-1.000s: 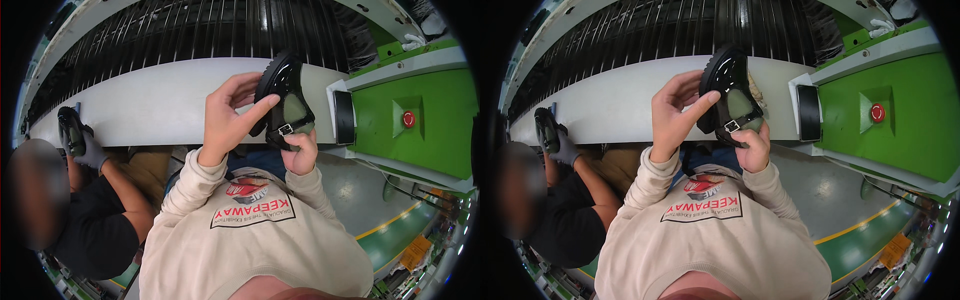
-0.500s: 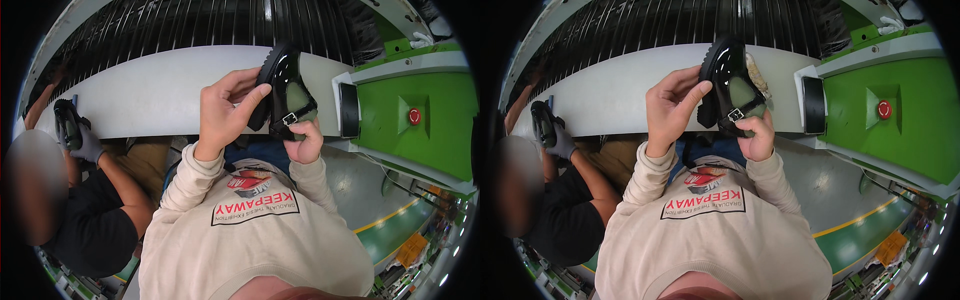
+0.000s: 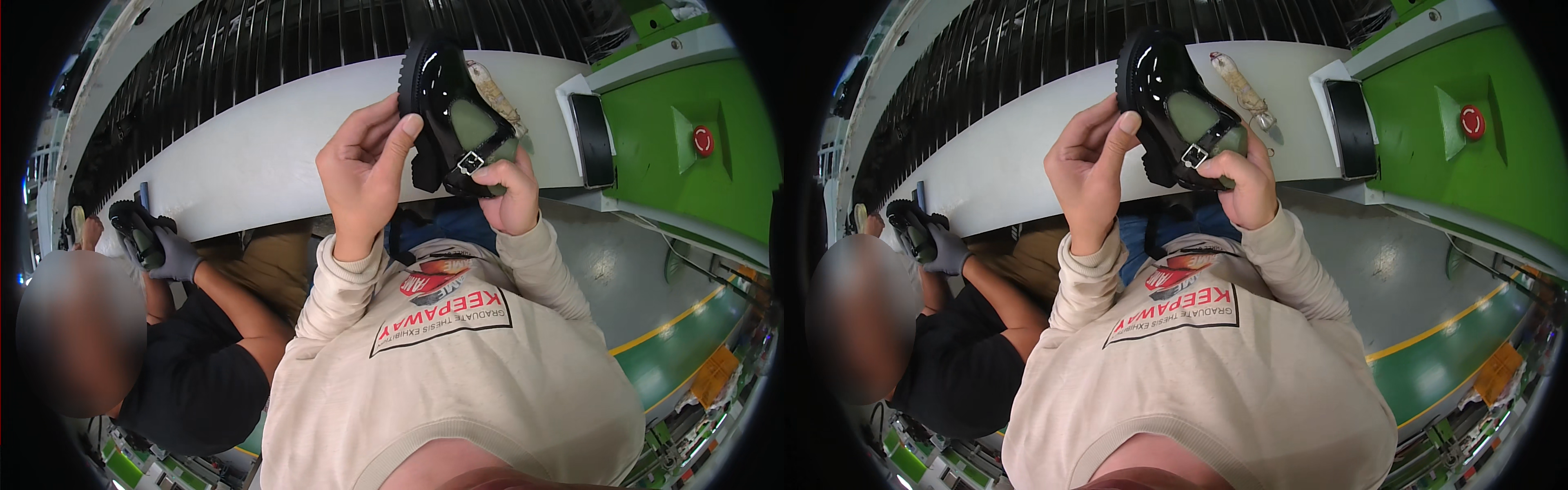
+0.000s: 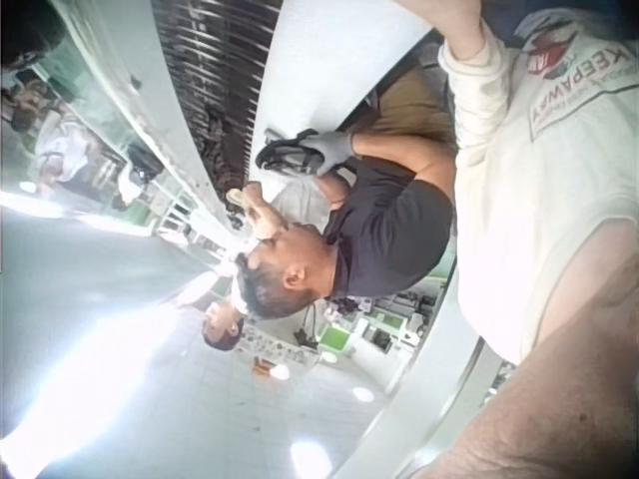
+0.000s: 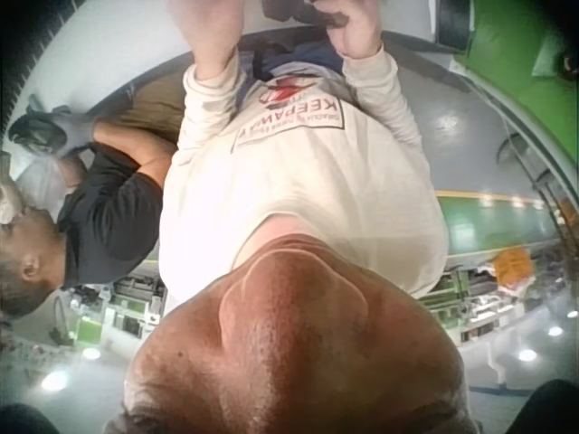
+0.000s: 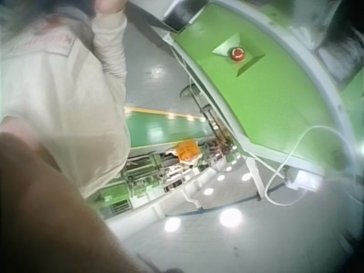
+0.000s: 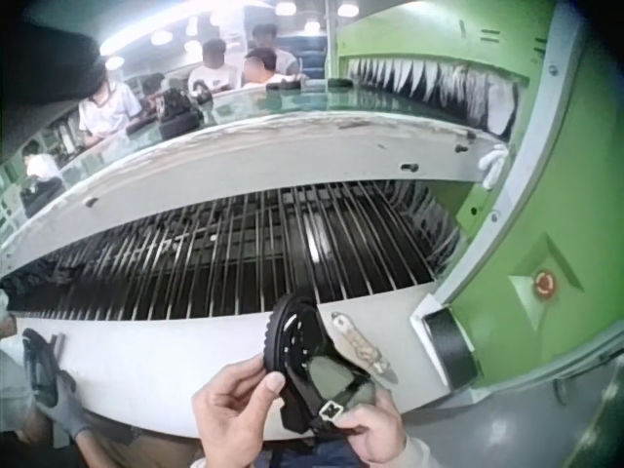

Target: Assembling shoe components and inspecting shoes on a production line.

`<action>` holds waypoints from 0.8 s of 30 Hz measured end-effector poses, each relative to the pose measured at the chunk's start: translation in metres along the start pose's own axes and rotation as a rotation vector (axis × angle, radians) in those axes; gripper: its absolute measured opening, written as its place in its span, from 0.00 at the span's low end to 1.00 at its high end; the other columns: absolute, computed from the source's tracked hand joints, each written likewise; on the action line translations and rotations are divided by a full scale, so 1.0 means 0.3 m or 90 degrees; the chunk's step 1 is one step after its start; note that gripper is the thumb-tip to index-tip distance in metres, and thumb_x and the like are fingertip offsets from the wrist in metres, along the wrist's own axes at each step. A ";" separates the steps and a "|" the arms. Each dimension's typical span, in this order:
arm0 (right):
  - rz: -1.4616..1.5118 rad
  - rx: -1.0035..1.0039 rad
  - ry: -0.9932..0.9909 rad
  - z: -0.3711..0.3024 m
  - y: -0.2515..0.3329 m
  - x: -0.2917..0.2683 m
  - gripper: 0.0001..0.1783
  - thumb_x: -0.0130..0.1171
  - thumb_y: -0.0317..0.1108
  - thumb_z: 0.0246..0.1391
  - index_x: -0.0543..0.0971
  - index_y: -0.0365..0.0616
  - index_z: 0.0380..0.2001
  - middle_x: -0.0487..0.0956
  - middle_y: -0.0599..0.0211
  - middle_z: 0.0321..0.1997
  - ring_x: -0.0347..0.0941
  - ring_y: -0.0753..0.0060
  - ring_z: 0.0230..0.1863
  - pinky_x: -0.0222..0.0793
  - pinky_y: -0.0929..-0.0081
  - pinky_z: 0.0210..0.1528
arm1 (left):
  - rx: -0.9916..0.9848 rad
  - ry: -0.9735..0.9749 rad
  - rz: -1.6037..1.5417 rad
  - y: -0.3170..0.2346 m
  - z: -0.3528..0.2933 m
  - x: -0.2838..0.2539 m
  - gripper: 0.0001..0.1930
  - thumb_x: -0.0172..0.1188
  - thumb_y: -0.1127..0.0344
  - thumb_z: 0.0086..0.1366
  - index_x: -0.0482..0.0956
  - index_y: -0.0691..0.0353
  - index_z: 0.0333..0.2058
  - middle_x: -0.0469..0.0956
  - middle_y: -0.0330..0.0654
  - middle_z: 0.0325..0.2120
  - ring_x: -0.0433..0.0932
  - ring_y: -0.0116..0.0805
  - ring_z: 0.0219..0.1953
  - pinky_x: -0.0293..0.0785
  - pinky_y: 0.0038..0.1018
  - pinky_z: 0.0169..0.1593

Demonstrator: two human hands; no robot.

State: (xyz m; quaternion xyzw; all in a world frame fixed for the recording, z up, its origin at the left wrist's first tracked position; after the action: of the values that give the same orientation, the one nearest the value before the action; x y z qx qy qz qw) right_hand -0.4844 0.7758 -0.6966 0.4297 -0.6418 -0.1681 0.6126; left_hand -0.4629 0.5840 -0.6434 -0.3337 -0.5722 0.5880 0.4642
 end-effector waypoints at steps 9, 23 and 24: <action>-0.075 -0.021 0.004 0.006 0.010 0.052 0.45 0.56 0.23 0.46 0.71 0.34 0.73 0.83 0.59 0.61 0.79 0.68 0.59 0.72 0.71 0.67 | 0.035 -0.040 0.083 0.003 -0.039 -0.003 0.17 0.70 0.75 0.73 0.83 0.78 0.56 0.90 0.51 0.44 0.87 0.28 0.45 0.85 0.23 0.50; -0.224 -0.065 0.085 -0.018 0.027 0.071 0.50 0.58 0.23 0.45 0.66 0.35 0.78 0.74 0.59 0.64 0.74 0.67 0.65 0.69 0.73 0.68 | -0.008 -0.019 0.053 -0.031 0.028 -0.078 0.09 0.70 0.72 0.74 0.90 0.73 0.47 0.84 0.43 0.36 0.85 0.27 0.34 0.92 0.26 0.38; -0.223 -0.069 0.088 -0.018 0.028 0.075 0.50 0.58 0.23 0.45 0.66 0.35 0.78 0.74 0.59 0.64 0.74 0.67 0.65 0.69 0.73 0.68 | -0.003 -0.019 0.054 -0.034 0.029 -0.079 0.09 0.70 0.72 0.74 0.90 0.73 0.47 0.84 0.43 0.36 0.85 0.27 0.34 0.92 0.26 0.38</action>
State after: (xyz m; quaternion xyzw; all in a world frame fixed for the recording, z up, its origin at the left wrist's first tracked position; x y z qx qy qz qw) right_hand -0.4795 0.7653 -0.6750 0.5118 -0.5037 -0.2766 0.6386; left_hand -0.4611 0.5579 -0.6357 -0.3500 -0.5658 0.6103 0.4299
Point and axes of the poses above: each hand's wrist, its own z-axis towards the middle knuckle, its own x-axis out of the palm, y = z × x, the point moved 4 cm from there along z, towards the middle knuckle
